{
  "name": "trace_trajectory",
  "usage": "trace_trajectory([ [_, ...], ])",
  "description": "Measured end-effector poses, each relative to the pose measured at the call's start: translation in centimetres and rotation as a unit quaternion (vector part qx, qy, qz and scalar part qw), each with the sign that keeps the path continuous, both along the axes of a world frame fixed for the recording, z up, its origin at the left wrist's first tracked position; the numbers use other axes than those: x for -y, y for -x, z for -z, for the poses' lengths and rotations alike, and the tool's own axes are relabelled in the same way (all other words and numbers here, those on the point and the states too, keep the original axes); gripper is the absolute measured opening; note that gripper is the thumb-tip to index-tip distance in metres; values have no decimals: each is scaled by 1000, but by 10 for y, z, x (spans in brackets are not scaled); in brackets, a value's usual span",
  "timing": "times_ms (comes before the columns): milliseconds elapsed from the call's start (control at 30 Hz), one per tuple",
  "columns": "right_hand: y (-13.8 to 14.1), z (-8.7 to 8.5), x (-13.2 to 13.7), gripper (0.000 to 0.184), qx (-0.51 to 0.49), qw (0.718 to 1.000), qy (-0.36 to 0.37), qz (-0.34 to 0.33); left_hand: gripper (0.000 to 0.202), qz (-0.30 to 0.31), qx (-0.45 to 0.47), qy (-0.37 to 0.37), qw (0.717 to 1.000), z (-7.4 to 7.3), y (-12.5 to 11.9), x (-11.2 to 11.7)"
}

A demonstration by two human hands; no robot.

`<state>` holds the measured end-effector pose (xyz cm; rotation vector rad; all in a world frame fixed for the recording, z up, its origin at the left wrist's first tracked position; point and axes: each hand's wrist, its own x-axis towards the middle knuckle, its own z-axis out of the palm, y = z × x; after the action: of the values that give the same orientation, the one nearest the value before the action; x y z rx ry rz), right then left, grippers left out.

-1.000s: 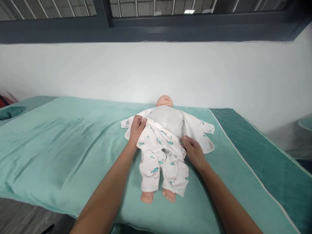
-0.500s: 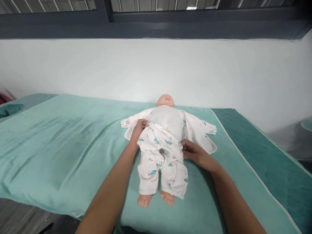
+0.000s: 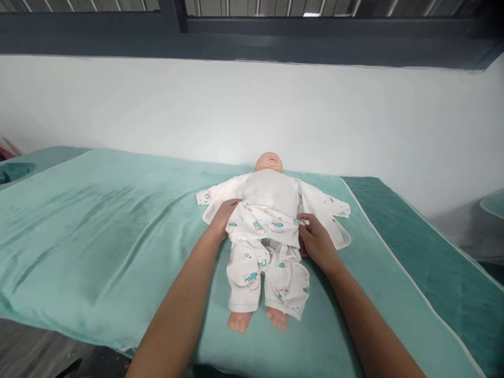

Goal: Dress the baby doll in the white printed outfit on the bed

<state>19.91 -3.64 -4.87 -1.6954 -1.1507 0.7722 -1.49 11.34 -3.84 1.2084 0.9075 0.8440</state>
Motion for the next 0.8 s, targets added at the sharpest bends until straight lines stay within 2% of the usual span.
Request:
trace_trajectory([
  [67, 2, 0, 1, 27, 83, 994, -53, 43, 19, 9, 14, 1, 1000, 1, 0, 1],
  [133, 5, 0, 2, 25, 172, 976, -113, 71, 21, 27, 29, 21, 999, -1, 1, 4],
  [200, 7, 0, 0, 26, 205, 964, -147, 82, 22, 51, 54, 47, 996, -5, 2, 9],
  [333, 6, -1, -10, 29, 96, 982, -149, 70, 23, 85, 108, 96, 986, -12, 2, 16],
  [533, -14, -13, -31, 30, -35, 991, -129, 2, 26, 71, 141, 189, 969, -8, -3, 11],
  [667, -23, -20, -45, 21, -147, 980, -115, -70, 32, 96, 177, 190, 961, -5, -6, 8],
  [800, -26, -11, -49, 21, -267, 955, -100, -77, 37, 110, 182, 161, 964, -1, -8, 6],
])
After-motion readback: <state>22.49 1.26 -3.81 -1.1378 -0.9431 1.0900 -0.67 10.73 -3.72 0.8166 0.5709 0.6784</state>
